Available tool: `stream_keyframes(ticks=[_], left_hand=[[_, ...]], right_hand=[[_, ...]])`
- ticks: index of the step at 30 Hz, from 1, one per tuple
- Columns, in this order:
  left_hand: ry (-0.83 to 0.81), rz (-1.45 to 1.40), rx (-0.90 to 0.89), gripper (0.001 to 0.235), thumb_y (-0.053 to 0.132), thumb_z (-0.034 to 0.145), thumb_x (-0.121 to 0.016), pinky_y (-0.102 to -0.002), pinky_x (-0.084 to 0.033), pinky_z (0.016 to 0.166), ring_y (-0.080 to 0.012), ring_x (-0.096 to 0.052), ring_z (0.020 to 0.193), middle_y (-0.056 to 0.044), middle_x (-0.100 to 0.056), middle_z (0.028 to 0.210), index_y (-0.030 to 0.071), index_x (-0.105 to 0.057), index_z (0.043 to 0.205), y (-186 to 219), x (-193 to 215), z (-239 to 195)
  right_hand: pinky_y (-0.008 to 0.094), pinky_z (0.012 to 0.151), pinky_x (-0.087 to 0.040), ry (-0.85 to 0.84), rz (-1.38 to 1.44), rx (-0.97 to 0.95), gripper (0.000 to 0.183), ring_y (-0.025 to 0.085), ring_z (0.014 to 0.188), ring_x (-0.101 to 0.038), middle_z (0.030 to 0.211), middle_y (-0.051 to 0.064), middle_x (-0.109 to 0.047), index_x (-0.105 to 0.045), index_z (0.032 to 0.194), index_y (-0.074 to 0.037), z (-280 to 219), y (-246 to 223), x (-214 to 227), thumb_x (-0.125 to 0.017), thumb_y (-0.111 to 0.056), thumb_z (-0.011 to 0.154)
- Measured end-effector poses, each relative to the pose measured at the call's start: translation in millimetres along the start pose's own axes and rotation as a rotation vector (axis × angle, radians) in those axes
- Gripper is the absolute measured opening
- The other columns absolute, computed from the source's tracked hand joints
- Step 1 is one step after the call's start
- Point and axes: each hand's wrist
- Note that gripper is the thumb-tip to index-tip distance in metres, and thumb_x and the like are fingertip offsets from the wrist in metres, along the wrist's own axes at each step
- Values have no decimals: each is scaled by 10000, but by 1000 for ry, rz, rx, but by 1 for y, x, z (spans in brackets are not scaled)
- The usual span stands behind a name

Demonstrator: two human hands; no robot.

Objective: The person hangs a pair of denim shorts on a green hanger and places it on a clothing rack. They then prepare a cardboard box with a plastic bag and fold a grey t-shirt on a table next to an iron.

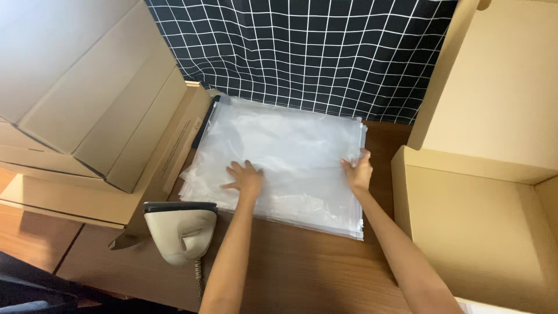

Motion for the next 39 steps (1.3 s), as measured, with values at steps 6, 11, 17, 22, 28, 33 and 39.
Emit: stream_keyframes(ticks=[6, 11, 17, 22, 28, 33, 39], left_hand=[[214, 84, 32, 562, 445, 882, -412, -761, 69, 832, -402, -8, 1326, -215, -124, 1434, 156, -325, 1356, -18, 0, 0], [167, -74, 199, 809, 586, 789, -495, -780, 70, 800, -501, 113, 1266, -288, -7, 1422, 122, -227, 1395, -12, 29, -24], [296, -28, 28, 753, 550, 792, -528, -760, -16, 847, -522, 18, 1269, -333, -75, 1391, 58, -353, 1334, -1, 1, -3], [138, -194, -400, 588, 574, 794, -469, -614, -360, 800, -391, -399, 1121, -199, -439, 1149, 122, -473, 1169, 64, -78, 31], [-77, -309, -606, 427, 519, 771, -470, -491, -488, 719, -332, -601, 911, -66, -642, 926, 152, -607, 942, 174, -35, -102], [-107, -465, -744, 568, 538, 808, -419, -505, -485, 726, -393, -599, 890, -180, -644, 882, 8, -609, 881, 252, -1, -195], [116, -327, -784, 375, 389, 779, -506, -529, -482, 687, -435, -603, 815, -238, -626, 822, 27, -572, 848, 323, -59, -204]], right_hand=[[423, 761, -505, 18, -127, 190, 395, 301, 867, -613, 887, 103, -608, -487, 1098, -128, 15, 8, 2, -675, -241, 769], [420, 803, -504, -129, -218, 193, 410, 307, 932, -592, 1024, 95, -515, -540, 1100, -149, 27, 27, -3, -667, -326, 753], [470, 900, -420, -174, -266, 57, 583, 395, 1081, -437, 1153, 126, -322, -447, 1192, -125, -6, -13, 32, -682, -383, 725], [403, 781, -486, -64, 26, 254, 337, 344, 992, -527, 1027, 120, -453, -551, 1048, -92, -45, -47, 108, -677, -176, 747], [362, 672, -508, -115, 426, 303, 137, 247, 769, -623, 813, 153, -621, -580, 1001, -38, -45, 0, 232, -527, -94, 888], [345, 672, -490, -14, 356, 202, 142, 226, 768, -601, 847, 152, -609, -545, 1037, -34, -31, 65, 347, -483, -118, 940], [395, 719, -489, 165, -203, 135, 207, 277, 859, -606, 898, 123, -631, -634, 1005, -83, 21, 210, 434, -667, -202, 838]])
Point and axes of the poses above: each hand's wrist, its own z-axis towards the middle knuckle, its own x-axis out of the back of the hand, y = z × x
